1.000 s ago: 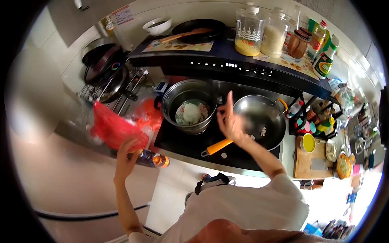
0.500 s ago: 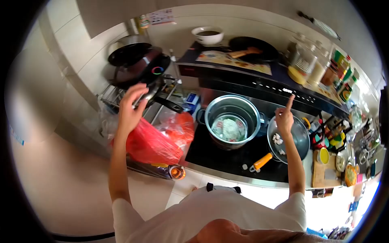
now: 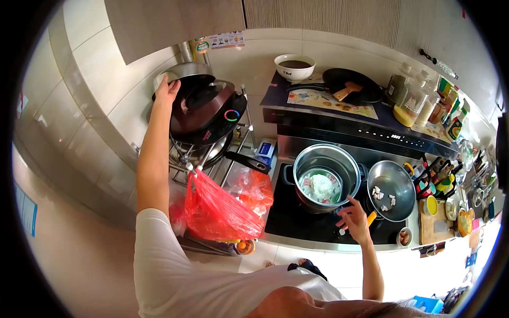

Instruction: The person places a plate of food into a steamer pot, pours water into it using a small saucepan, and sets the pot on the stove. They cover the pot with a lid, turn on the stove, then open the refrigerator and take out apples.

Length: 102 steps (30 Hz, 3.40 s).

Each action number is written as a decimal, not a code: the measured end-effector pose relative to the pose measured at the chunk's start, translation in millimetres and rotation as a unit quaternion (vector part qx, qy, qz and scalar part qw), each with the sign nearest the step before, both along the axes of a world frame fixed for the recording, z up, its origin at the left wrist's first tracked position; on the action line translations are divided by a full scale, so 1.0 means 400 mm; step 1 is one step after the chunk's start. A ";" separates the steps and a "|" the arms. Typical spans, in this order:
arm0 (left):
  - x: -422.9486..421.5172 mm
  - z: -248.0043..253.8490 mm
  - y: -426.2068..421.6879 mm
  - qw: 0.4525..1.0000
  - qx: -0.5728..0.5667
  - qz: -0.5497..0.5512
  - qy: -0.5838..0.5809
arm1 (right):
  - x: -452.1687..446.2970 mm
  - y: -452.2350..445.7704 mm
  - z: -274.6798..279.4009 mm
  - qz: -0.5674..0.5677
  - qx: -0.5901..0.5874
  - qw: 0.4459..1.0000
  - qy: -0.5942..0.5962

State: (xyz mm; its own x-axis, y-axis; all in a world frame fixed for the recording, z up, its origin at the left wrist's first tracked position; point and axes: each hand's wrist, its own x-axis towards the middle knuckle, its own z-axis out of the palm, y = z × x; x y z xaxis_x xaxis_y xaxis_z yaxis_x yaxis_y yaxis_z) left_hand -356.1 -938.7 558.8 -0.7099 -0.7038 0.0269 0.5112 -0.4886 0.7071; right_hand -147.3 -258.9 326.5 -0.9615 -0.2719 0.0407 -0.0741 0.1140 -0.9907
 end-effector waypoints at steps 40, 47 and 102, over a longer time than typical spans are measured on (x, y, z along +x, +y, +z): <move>0.997 -0.528 1.147 0.807 -0.511 -0.288 -0.069 | 0.125 0.206 0.149 0.080 -0.027 0.949 0.304; 0.825 -0.510 1.416 0.629 -0.654 -0.414 0.068 | 0.156 0.370 -0.074 -0.148 0.156 0.940 0.265; 0.589 -0.233 0.977 0.750 -0.288 -0.307 0.510 | -0.526 -0.157 -0.006 0.070 0.449 0.824 0.339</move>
State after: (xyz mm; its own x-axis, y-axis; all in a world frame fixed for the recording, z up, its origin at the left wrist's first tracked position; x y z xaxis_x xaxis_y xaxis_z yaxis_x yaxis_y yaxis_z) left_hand -120.6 -548.0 465.8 -0.2992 0.0845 0.9505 0.7329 -0.6176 0.2856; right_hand -357.8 -321.7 324.3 -0.7575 -0.5910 0.2773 -0.6500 0.7221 -0.2367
